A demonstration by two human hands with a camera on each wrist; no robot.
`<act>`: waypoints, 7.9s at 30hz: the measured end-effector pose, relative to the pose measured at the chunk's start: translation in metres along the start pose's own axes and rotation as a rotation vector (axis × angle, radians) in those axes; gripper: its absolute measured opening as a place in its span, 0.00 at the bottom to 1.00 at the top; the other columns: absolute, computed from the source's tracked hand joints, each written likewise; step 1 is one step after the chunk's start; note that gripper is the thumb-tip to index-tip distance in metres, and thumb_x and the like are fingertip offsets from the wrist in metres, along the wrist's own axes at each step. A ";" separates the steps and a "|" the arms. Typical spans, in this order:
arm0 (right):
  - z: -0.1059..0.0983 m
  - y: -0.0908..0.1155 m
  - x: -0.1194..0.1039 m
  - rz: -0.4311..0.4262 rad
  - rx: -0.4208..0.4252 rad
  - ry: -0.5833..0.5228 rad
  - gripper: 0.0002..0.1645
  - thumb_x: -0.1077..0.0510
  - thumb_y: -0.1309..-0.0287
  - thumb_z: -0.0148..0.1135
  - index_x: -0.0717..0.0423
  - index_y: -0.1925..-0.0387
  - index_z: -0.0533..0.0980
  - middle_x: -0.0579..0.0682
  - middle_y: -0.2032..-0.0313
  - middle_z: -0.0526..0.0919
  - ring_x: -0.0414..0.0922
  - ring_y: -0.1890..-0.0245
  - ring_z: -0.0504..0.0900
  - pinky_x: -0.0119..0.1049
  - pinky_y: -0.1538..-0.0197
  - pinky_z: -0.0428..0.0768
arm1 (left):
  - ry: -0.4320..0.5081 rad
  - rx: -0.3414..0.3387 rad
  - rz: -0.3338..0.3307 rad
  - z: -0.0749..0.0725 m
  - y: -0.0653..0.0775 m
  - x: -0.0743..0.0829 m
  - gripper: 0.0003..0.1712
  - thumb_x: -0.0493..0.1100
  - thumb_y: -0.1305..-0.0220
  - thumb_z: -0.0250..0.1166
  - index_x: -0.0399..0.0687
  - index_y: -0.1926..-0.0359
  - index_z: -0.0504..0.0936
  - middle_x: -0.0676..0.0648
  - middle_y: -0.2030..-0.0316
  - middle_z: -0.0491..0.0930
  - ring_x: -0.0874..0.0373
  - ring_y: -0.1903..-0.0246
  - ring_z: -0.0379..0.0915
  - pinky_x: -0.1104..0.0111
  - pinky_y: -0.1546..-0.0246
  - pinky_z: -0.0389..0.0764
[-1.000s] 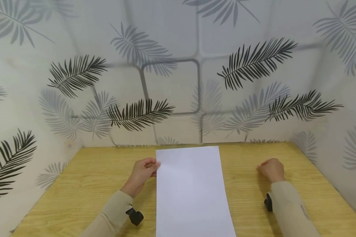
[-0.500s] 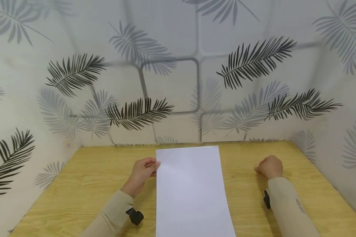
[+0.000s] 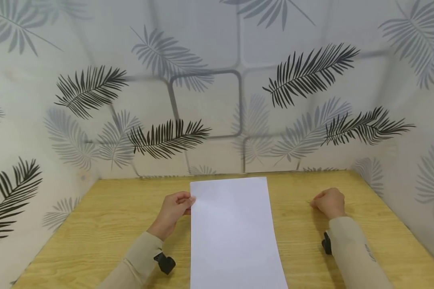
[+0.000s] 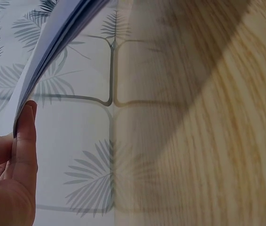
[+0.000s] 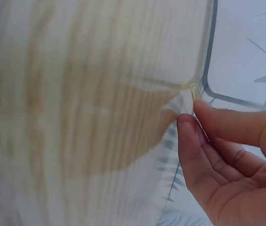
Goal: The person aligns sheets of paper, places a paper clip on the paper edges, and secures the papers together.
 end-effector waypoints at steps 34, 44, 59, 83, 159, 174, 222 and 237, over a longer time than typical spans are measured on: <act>-0.008 0.008 -0.044 -0.065 -0.136 -0.303 0.12 0.63 0.42 0.63 0.73 0.63 0.77 0.52 0.70 0.86 0.40 0.72 0.85 0.38 0.62 0.83 | 0.007 0.007 0.005 -0.001 0.005 0.004 0.12 0.37 0.34 0.62 0.30 0.54 0.79 0.47 0.70 0.79 0.62 0.73 0.74 0.58 0.61 0.81; -0.012 0.016 -0.065 -0.191 -0.146 -0.422 0.16 0.62 0.37 0.61 0.75 0.57 0.74 0.58 0.64 0.85 0.38 0.69 0.85 0.34 0.60 0.82 | 0.012 0.006 -0.006 -0.002 0.004 0.001 0.13 0.36 0.34 0.62 0.29 0.53 0.79 0.47 0.69 0.79 0.61 0.73 0.73 0.59 0.61 0.82; -0.018 0.030 -0.098 -0.283 -0.088 -0.342 0.18 0.56 0.42 0.68 0.68 0.59 0.79 0.53 0.65 0.85 0.35 0.68 0.83 0.25 0.61 0.78 | 0.002 0.011 -0.011 -0.001 0.003 -0.001 0.12 0.37 0.34 0.62 0.31 0.54 0.79 0.47 0.69 0.79 0.61 0.73 0.74 0.58 0.60 0.81; -0.011 0.030 -0.099 -0.266 -0.125 -0.394 0.21 0.53 0.40 0.66 0.69 0.56 0.77 0.52 0.65 0.86 0.37 0.67 0.84 0.25 0.60 0.78 | -0.001 0.007 0.000 0.000 0.006 0.002 0.14 0.37 0.34 0.63 0.30 0.53 0.79 0.46 0.68 0.80 0.62 0.72 0.74 0.60 0.61 0.81; 0.036 0.035 -0.195 -0.418 -0.091 -0.786 0.16 0.67 0.40 0.62 0.78 0.55 0.77 0.67 0.61 0.83 0.38 0.67 0.86 0.33 0.58 0.82 | 0.014 -0.029 0.044 0.005 0.005 0.013 0.11 0.38 0.35 0.64 0.32 0.57 0.81 0.48 0.72 0.79 0.60 0.73 0.74 0.60 0.62 0.82; 0.048 0.036 -0.212 -0.413 -0.075 -0.823 0.13 0.69 0.43 0.65 0.79 0.59 0.78 0.60 0.66 0.85 0.35 0.70 0.85 0.31 0.60 0.82 | 0.013 -0.017 0.057 0.008 0.005 0.015 0.10 0.37 0.35 0.64 0.32 0.58 0.81 0.49 0.73 0.78 0.60 0.74 0.75 0.60 0.62 0.82; 0.067 0.046 -0.241 -0.469 -0.078 -0.590 0.10 0.65 0.46 0.69 0.64 0.61 0.85 0.57 0.61 0.86 0.40 0.65 0.84 0.27 0.62 0.80 | 0.046 -0.048 0.149 0.012 0.011 0.020 0.13 0.38 0.35 0.63 0.31 0.55 0.82 0.44 0.69 0.82 0.61 0.74 0.77 0.66 0.66 0.82; 0.067 0.044 -0.246 -0.519 0.025 -0.413 0.05 0.63 0.45 0.69 0.59 0.65 0.86 0.54 0.67 0.87 0.45 0.73 0.75 0.30 0.74 0.71 | 0.029 -0.077 0.174 0.013 0.022 0.031 0.12 0.34 0.35 0.62 0.26 0.56 0.81 0.41 0.70 0.81 0.60 0.74 0.76 0.66 0.67 0.82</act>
Point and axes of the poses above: each hand's wrist, its own y-axis away from the middle knuckle, its own z-axis out of the palm, x = y × z, the point moved 3 cm from there along -y, towards the middle knuckle
